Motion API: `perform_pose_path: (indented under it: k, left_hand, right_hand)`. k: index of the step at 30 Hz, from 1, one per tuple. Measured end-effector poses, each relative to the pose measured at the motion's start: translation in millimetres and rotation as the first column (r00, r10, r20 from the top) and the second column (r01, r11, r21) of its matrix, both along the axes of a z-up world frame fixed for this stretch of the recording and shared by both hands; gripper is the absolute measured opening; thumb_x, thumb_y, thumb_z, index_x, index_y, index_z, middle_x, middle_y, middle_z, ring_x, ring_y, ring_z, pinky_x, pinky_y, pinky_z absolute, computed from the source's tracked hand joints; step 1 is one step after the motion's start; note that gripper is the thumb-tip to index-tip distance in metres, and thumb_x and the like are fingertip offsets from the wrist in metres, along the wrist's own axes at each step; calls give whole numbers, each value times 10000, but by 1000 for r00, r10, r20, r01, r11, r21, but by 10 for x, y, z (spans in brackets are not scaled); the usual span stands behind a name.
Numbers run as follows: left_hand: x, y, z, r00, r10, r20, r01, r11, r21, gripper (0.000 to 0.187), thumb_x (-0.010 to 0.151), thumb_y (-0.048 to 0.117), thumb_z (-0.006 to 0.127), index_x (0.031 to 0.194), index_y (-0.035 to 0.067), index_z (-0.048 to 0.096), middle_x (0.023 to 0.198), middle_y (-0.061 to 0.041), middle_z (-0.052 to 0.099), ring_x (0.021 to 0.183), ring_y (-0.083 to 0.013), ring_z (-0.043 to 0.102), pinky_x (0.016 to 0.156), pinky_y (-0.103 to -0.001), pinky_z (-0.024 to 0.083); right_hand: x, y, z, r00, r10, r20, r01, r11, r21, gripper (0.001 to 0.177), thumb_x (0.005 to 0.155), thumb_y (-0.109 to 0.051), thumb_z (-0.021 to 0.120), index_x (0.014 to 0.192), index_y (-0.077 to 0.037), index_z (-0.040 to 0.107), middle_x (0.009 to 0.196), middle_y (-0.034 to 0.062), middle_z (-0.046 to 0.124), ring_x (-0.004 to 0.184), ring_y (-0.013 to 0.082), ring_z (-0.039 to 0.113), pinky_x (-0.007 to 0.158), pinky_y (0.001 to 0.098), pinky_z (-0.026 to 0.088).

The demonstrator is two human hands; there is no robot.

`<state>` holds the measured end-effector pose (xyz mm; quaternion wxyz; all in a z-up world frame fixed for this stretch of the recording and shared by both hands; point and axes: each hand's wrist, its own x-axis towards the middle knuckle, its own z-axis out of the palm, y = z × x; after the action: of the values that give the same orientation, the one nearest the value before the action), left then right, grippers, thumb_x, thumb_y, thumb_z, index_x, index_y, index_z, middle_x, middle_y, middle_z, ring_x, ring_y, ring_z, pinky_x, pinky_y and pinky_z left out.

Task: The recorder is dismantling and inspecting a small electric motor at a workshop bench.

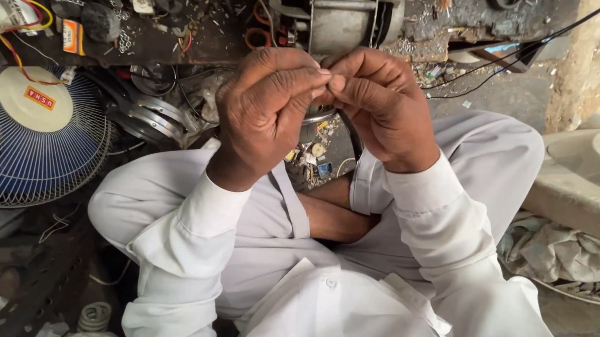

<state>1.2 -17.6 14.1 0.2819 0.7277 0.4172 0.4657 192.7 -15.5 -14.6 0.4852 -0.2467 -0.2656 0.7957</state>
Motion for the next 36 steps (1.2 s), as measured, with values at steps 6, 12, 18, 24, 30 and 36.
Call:
perform_pose_path:
  k: [6,12,18,24,30,36]
  left_hand:
    - [41,13,-122,997,64,53,-63,998,-14,43,1043,50,729,1081,68,715,1069,-61,720,931,-149,748,714,-223,626]
    - [91,47,-183,981,34,192,-16,995,-96,49,1059,16,723,1093,42,699,1039,-60,698,895,-144,714,776,-236,599]
    - [114,106,-224,924,16,382,87,964,-250,40,1058,-21,694,1078,13,688,1088,-77,680,837,-101,707,744,-220,629]
    - [-120,129,-302,859,53,509,91,963,-254,41,1124,11,671,1149,-14,649,1046,-82,698,916,-126,744,853,-265,656]
    - [-156,158,-312,918,16,397,66,979,-194,64,1081,27,737,1137,28,706,1068,-66,667,876,-84,652,766,-217,574]
    - [-54,132,-118,1000,-1,-10,1,1000,-12,110,1008,27,797,1102,56,750,1057,-72,673,937,-148,715,787,-253,608]
  right_hand:
    - [-206,-162,-23,979,-200,45,202,978,-44,82,1083,-67,623,1060,11,640,1022,89,686,898,154,650,871,288,523]
    - [-252,-148,-41,954,-295,47,296,955,-31,69,1060,-42,598,1038,8,640,1013,95,687,942,172,655,885,294,536]
    - [-245,-96,-157,933,-359,-7,359,933,-18,127,1069,-88,543,1062,5,630,1009,119,693,914,207,670,897,342,552]
    - [318,168,-249,814,-557,162,507,819,271,123,1189,-104,598,1171,13,631,1026,131,694,952,217,688,840,357,572]
    - [118,113,22,861,-307,405,151,915,374,171,1132,-134,627,1254,-14,628,1146,77,695,1048,152,690,857,284,599]
    - [-93,3,-189,888,-206,412,73,946,316,159,1093,-117,693,1181,15,702,1030,61,735,905,99,659,837,249,554]
